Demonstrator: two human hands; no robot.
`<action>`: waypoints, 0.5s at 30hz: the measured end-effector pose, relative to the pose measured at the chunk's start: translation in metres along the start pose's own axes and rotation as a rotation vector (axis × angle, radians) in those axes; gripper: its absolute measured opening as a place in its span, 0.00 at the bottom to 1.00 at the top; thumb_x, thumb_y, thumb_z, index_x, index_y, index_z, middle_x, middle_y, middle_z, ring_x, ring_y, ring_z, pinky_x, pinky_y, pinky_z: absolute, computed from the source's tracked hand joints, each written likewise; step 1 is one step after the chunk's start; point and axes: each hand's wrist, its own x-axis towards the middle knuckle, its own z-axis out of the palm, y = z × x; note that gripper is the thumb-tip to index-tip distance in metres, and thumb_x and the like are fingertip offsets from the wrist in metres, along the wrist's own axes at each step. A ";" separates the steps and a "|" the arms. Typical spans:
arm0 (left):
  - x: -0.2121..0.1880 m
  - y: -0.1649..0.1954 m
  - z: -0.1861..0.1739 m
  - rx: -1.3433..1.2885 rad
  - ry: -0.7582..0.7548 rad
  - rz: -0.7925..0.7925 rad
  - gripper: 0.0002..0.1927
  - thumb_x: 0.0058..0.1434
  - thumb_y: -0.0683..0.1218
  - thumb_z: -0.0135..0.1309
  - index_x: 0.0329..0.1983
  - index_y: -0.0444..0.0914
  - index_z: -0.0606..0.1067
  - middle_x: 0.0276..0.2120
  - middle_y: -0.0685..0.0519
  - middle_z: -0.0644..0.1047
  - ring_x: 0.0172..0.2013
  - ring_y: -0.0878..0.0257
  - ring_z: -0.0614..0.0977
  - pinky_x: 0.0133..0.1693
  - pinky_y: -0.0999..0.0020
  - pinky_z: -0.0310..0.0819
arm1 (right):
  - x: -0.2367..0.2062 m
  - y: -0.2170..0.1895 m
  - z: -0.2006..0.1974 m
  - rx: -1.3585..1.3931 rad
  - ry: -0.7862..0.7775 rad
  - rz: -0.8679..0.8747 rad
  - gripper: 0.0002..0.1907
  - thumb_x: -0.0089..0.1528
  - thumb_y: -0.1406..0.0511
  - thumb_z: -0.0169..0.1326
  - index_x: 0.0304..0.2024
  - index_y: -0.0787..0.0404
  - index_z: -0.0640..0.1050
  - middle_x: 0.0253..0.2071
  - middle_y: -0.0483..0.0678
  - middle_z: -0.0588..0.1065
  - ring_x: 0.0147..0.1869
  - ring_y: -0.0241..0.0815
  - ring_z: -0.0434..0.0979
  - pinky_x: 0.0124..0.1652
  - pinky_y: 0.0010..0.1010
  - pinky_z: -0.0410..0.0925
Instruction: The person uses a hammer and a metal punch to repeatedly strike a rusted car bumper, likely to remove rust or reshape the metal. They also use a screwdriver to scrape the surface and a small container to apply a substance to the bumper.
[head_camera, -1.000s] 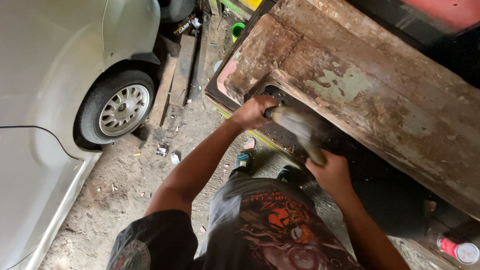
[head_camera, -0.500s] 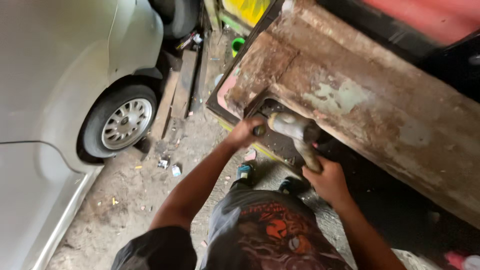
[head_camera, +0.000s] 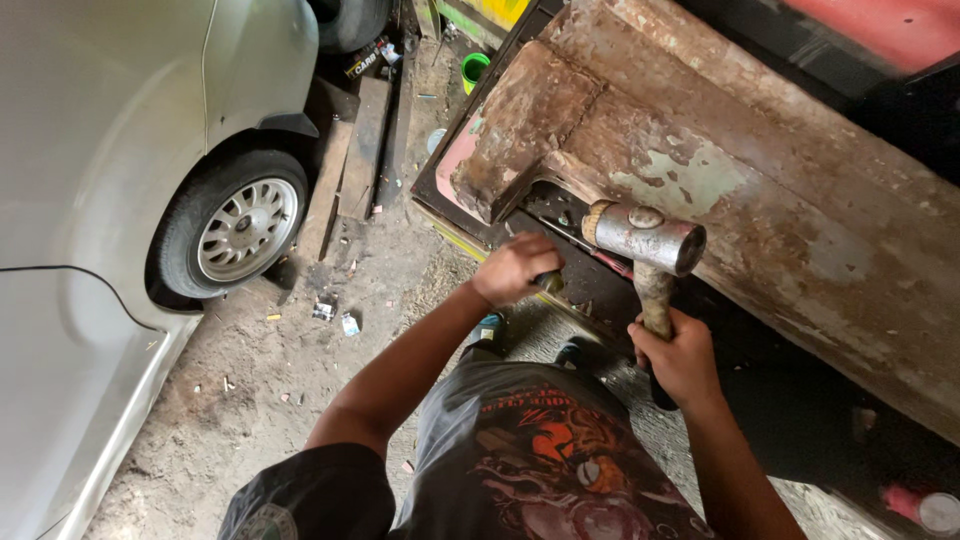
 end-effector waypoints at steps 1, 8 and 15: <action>0.000 -0.004 0.000 0.018 0.004 -0.006 0.15 0.58 0.39 0.67 0.43 0.43 0.72 0.39 0.50 0.79 0.43 0.53 0.82 0.49 0.59 0.82 | 0.000 0.002 0.000 0.015 -0.002 0.004 0.04 0.60 0.70 0.59 0.33 0.66 0.76 0.21 0.45 0.71 0.21 0.35 0.70 0.23 0.29 0.63; -0.010 -0.011 -0.002 0.128 -0.055 -0.054 0.18 0.53 0.40 0.68 0.42 0.42 0.73 0.39 0.49 0.79 0.45 0.52 0.82 0.50 0.56 0.80 | -0.003 0.002 0.000 0.048 0.004 -0.001 0.04 0.60 0.71 0.59 0.33 0.66 0.76 0.21 0.45 0.71 0.22 0.35 0.70 0.24 0.30 0.64; -0.004 -0.008 -0.007 0.120 -0.213 -0.101 0.23 0.47 0.42 0.72 0.42 0.40 0.73 0.41 0.46 0.79 0.47 0.50 0.81 0.55 0.56 0.78 | -0.003 -0.004 0.000 0.024 -0.012 0.008 0.03 0.60 0.71 0.58 0.33 0.66 0.76 0.21 0.45 0.72 0.21 0.35 0.70 0.23 0.30 0.65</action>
